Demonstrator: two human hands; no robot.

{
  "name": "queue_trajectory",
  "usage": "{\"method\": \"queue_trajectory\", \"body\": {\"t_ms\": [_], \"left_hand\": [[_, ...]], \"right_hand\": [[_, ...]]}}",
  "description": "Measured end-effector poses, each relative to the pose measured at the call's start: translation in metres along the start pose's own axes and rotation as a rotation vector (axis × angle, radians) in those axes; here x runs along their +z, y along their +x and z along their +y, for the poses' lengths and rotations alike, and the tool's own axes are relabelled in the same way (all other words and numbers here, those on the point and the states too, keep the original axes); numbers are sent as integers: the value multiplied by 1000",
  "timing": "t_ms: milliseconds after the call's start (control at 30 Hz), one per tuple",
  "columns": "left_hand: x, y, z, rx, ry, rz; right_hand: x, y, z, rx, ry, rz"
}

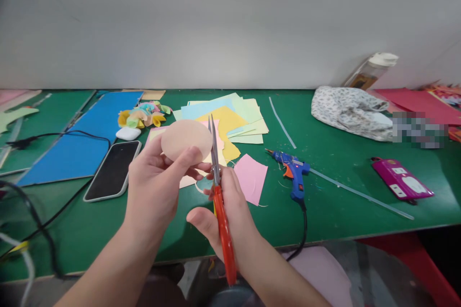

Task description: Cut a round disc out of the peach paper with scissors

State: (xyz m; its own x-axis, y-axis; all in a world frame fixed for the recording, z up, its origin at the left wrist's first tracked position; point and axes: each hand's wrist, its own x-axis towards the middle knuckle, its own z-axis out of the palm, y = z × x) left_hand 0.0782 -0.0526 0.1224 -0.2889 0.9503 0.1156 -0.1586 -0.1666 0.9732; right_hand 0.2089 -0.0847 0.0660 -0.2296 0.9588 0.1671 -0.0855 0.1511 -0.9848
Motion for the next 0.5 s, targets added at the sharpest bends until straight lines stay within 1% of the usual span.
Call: {"method": "queue_trajectory", "body": {"t_ms": [300, 500], "left_hand": [[-1, 0, 1, -1, 19, -16], [-3, 1, 3, 21, 56, 6]], "right_hand": [[1, 0, 0, -13, 3, 15], [1, 0, 0, -17, 15, -7]]}}
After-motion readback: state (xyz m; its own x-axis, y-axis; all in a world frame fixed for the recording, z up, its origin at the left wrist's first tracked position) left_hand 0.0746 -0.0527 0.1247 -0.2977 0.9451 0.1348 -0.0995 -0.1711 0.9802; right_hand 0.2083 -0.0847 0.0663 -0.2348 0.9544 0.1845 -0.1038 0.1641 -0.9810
